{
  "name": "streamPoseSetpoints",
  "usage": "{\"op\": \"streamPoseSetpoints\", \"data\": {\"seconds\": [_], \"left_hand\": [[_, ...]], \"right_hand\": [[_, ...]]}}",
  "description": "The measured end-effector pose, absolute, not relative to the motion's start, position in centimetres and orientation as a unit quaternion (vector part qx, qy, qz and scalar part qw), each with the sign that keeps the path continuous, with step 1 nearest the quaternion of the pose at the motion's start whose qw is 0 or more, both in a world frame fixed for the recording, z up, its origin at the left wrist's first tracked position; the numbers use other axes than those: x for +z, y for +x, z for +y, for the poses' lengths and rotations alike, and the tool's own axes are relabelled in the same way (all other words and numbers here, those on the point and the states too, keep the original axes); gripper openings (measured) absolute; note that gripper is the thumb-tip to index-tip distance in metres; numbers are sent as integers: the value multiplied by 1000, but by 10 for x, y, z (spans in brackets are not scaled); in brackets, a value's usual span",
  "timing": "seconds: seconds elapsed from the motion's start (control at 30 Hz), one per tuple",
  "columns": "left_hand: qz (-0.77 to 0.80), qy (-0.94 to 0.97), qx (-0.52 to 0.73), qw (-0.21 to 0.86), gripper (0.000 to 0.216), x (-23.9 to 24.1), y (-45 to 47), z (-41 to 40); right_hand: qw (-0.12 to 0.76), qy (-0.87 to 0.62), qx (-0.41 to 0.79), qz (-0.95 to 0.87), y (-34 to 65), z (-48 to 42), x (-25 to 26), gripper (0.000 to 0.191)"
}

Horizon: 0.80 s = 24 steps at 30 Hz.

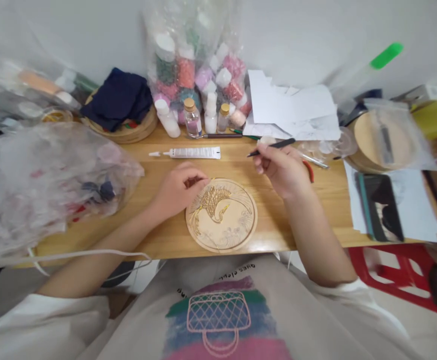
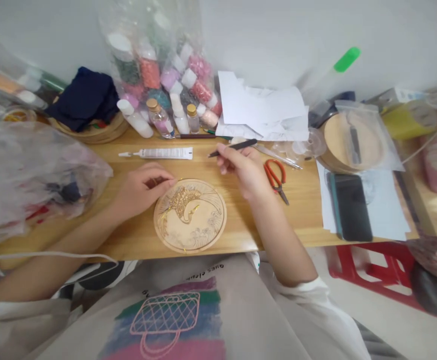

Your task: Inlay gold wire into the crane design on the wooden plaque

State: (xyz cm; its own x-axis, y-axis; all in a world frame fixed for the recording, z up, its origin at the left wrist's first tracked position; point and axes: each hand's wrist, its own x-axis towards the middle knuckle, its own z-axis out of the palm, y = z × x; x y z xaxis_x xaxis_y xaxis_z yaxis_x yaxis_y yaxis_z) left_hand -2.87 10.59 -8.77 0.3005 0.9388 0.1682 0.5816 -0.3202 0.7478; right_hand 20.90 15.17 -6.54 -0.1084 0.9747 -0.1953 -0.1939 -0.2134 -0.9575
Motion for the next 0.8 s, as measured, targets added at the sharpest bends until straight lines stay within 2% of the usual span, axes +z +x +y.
{"op": "streamPoseSetpoints", "data": {"seconds": [0.13, 0.33, 0.6, 0.8], "left_hand": [[490, 781, 317, 221, 18, -98, -22, 96], [450, 844, 275, 95, 17, -101, -15, 88], [428, 872, 231, 53, 20, -100, -11, 83], [400, 887, 230, 28, 21, -95, -13, 81]], "right_hand": [[464, -485, 622, -403, 204, 144, -81, 32], [461, -502, 561, -470, 203, 138, -82, 34], [437, -519, 515, -523, 204, 129, -77, 20], [442, -506, 509, -538, 205, 128, -79, 21]]}}
